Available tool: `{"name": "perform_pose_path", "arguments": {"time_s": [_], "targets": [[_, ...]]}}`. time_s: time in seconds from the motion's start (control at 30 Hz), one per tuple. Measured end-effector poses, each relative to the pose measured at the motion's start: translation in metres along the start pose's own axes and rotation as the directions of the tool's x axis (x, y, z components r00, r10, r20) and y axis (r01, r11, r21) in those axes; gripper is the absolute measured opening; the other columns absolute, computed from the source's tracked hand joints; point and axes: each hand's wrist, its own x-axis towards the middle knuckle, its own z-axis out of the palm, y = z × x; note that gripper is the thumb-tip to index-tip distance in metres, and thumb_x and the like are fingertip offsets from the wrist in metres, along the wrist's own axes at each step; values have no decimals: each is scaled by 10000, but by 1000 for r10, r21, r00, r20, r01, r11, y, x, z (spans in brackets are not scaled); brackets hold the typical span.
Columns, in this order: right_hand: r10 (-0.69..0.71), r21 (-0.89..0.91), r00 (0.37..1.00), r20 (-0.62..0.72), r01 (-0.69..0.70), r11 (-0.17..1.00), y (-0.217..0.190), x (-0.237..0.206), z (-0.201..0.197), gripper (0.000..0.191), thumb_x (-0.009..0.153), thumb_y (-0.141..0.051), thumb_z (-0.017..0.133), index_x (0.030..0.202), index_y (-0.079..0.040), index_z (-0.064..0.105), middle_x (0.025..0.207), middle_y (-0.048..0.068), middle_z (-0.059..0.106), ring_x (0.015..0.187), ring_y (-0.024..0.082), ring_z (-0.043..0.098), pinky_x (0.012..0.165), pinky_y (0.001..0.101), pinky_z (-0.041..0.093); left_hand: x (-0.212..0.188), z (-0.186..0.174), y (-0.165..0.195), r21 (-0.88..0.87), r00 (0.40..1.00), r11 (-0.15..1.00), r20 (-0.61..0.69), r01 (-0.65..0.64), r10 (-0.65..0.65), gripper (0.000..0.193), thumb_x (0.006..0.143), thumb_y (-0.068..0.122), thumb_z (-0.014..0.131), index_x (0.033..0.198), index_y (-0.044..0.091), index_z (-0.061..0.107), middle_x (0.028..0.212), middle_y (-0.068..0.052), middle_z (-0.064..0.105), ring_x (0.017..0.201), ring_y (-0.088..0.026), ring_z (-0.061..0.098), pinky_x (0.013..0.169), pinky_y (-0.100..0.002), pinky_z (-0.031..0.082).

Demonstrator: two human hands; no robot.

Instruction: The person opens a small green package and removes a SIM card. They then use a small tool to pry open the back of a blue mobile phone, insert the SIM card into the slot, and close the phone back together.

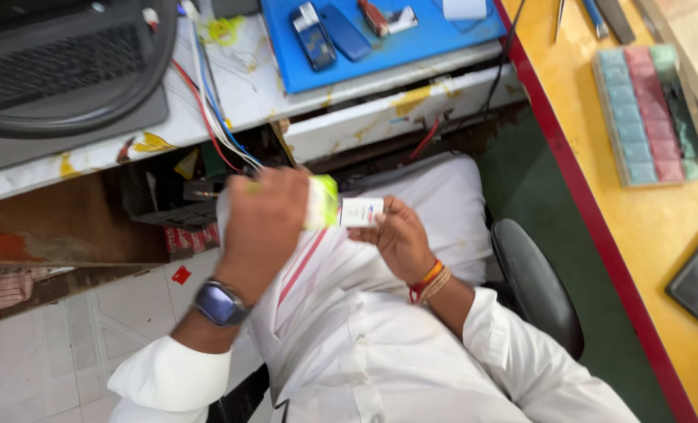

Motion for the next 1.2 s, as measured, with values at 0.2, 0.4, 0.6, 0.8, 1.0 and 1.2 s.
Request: {"name": "perform_pose_path", "arguments": {"time_s": [0.2,0.4,0.6,0.8,1.0,1.2], "targets": [[-152,-298,972,-180,93,950,-33,11,18,182,1053,-110,580,1189,12,586,1021,122,752,920,199,743,854,399,610,2,37,-30,-503,894,751,119,429,-431,807,728,360,889,1370,17,542,1132,-197,572,1074,-403,564,868,-545,495],[-111,-360,952,-284,2,933,-70,35,51,368,983,-88,585,1330,20,527,1059,99,713,905,184,732,791,410,648,43,74,-65,-589,830,626,146,511,-539,876,784,274,841,1485,-46,425,1235,-281,535,1112,-481,548,931,-566,503],[-147,-531,973,-180,29,847,-88,53,52,559,880,84,643,1393,3,436,1122,126,665,951,187,714,786,401,669,95,85,-85,-480,769,639,128,601,-627,928,775,428,902,1427,-68,467,1176,-253,573,1095,-444,594,810,-527,560],[-147,-554,970,-195,15,832,-91,62,36,480,909,93,643,1364,59,492,1115,164,679,995,226,729,819,401,676,138,98,-97,-324,738,673,144,665,-660,905,812,550,901,1387,-62,562,1184,-240,603,1036,-384,638,780,-485,578],[-104,-437,971,-214,0,900,-96,66,15,439,957,72,569,1389,70,490,1175,156,644,1047,228,705,875,423,666,144,116,-92,-175,787,804,-169,568,-593,898,770,586,891,1330,-57,608,1301,-252,551,1194,-399,496,933,-573,438],[-73,-422,964,-257,-44,905,-103,75,-1,432,963,76,536,1392,62,478,1196,162,646,1058,244,710,889,419,657,154,127,-62,-363,835,825,-183,434,-519,598,932,408,852,1269,-38,639,1266,-219,570,1197,-381,520,970,-519,457]]}}
